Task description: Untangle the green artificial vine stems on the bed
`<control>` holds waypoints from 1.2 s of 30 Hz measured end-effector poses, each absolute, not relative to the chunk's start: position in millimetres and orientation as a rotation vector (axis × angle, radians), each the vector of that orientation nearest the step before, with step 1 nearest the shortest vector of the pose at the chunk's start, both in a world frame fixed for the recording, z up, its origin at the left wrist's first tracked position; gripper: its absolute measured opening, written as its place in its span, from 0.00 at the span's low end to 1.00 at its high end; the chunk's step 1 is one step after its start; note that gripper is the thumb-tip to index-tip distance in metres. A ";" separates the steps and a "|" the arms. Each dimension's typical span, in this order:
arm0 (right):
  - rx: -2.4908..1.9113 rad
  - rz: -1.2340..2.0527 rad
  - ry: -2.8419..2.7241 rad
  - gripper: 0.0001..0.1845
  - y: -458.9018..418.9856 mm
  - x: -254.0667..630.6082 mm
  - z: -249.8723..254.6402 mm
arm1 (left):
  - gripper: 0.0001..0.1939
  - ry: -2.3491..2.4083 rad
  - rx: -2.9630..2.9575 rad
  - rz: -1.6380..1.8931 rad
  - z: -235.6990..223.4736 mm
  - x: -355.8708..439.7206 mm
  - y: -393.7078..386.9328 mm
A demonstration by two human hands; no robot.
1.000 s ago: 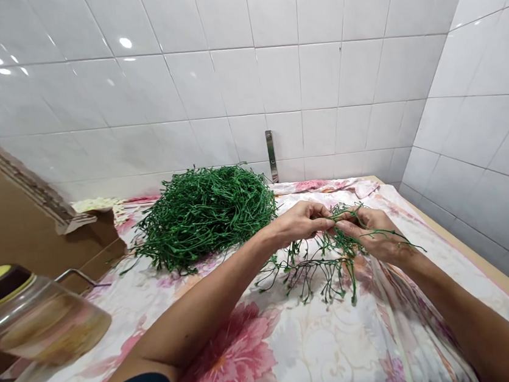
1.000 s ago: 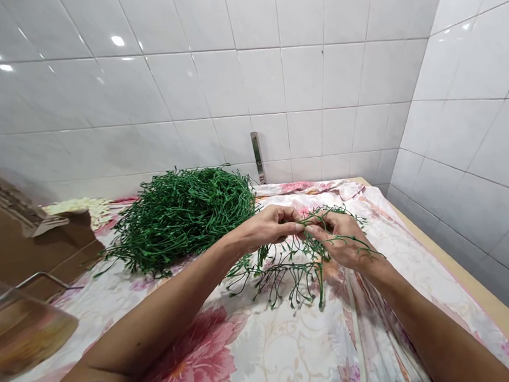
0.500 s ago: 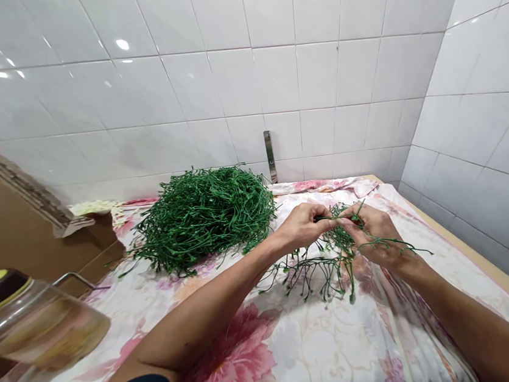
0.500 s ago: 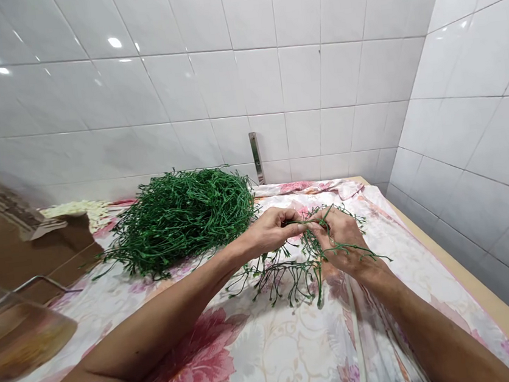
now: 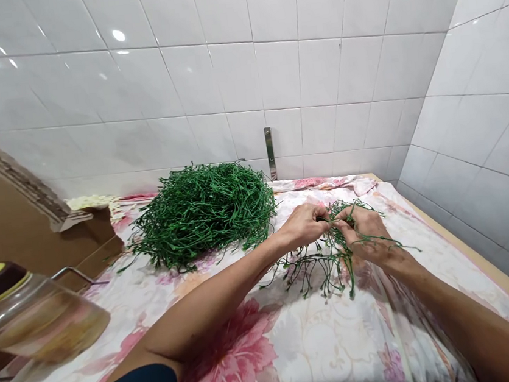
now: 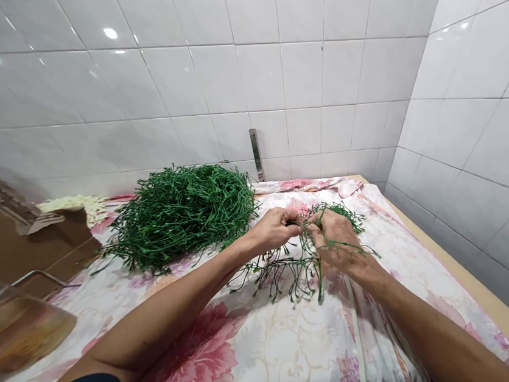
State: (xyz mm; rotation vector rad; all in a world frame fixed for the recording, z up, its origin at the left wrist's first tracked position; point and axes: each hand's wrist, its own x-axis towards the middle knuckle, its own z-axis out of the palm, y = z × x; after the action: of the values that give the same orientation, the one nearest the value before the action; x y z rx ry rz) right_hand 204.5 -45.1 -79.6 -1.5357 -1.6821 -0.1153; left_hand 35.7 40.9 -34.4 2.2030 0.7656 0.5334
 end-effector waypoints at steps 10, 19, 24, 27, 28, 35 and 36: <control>-1.716 -0.280 -1.458 0.12 -34.0 239.4 -74.1 | 0.05 0.752 2.268 0.575 -29.9 31.3 31.6; -1.651 -0.033 -1.570 0.09 -37.3 240.9 -72.1 | 0.21 0.691 1.625 0.604 -28.0 33.1 43.8; -1.561 -0.128 -1.576 0.16 -41.4 232.1 -64.5 | 0.21 0.694 1.527 0.668 -36.4 37.3 45.5; -1.498 0.233 -1.442 0.20 -43.8 223.5 -62.0 | 0.22 0.714 1.508 0.702 -39.5 39.8 41.3; -1.446 0.437 -1.389 0.21 -44.4 219.7 -62.0 | 0.23 0.709 1.508 0.712 -40.3 40.5 39.7; -1.279 0.777 -1.290 0.21 -44.2 209.2 -64.6 | 0.23 0.651 1.553 0.722 -44.7 43.2 33.2; -1.311 0.722 -1.313 0.21 -44.1 210.7 -64.7 | 0.22 0.658 1.607 0.726 -45.4 42.9 33.1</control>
State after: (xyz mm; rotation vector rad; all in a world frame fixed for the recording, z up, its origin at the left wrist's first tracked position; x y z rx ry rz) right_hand 210.7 -44.1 -64.7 -1.3108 -1.3131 0.7216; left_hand 42.9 33.1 -45.4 1.6071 0.6578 0.7262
